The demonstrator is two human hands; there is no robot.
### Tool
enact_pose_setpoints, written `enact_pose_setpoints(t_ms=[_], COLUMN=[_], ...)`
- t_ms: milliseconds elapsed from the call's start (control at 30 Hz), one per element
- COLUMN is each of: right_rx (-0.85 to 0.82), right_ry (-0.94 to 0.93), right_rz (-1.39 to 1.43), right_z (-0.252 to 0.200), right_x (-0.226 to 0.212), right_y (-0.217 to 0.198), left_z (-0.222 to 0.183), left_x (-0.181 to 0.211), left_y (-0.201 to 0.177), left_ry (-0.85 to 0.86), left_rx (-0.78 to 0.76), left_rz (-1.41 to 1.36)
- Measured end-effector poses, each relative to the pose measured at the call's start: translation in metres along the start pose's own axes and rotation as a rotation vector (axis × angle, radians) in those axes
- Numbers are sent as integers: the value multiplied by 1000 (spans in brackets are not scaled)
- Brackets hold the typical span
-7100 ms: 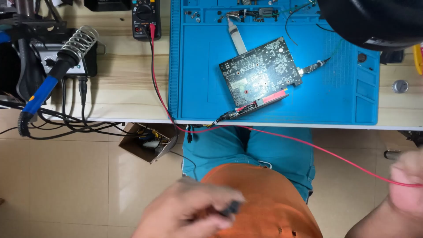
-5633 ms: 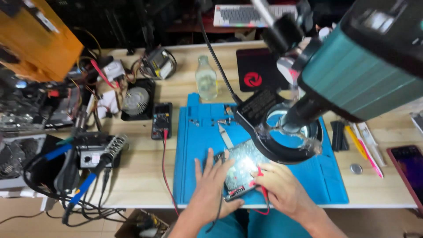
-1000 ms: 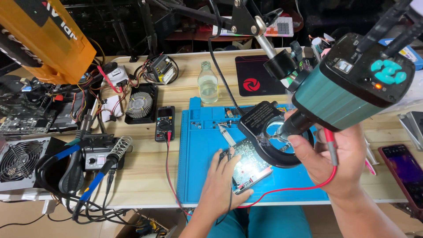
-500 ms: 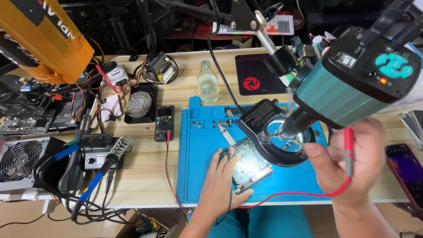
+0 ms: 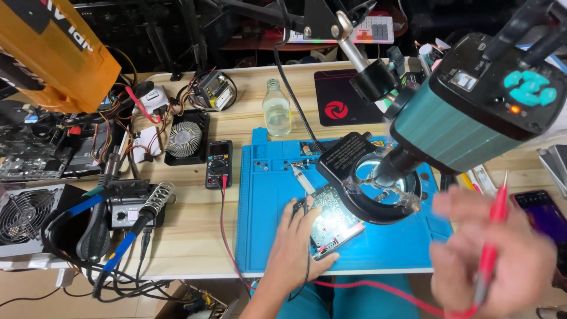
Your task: Testing a circuit board using a multimeter and applying material from a syringe under a magnifier
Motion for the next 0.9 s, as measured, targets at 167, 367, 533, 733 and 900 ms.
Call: enact_pose_setpoints(t_ms=[167, 367, 533, 733, 900], right_rx=[-5, -45, -89, -91, -81], right_ry=[354, 255, 270, 275, 308], right_rz=[189, 516, 468, 531, 544], right_z=[45, 65, 78, 75, 75], right_x=[31, 30, 13, 13, 12], right_y=[28, 49, 51, 54, 53], left_z=[0, 0, 0, 0, 0], left_x=[-3, -1, -1, 2, -1], left_y=[2, 1, 0, -2, 0], left_ry=[-11, -33, -48, -33, -9], left_rx=[1, 4, -1, 6, 19], left_rz=[-7, -10, -13, -24, -6])
Point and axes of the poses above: each hand's wrist, its own z-axis towards the middle knuckle, its own y-axis out of the palm, x = y × z, the point moved 8 cm from there along z, towards the middle knuckle, and after that the axes turned 13 degrees about -z, right-handed, at the moved point
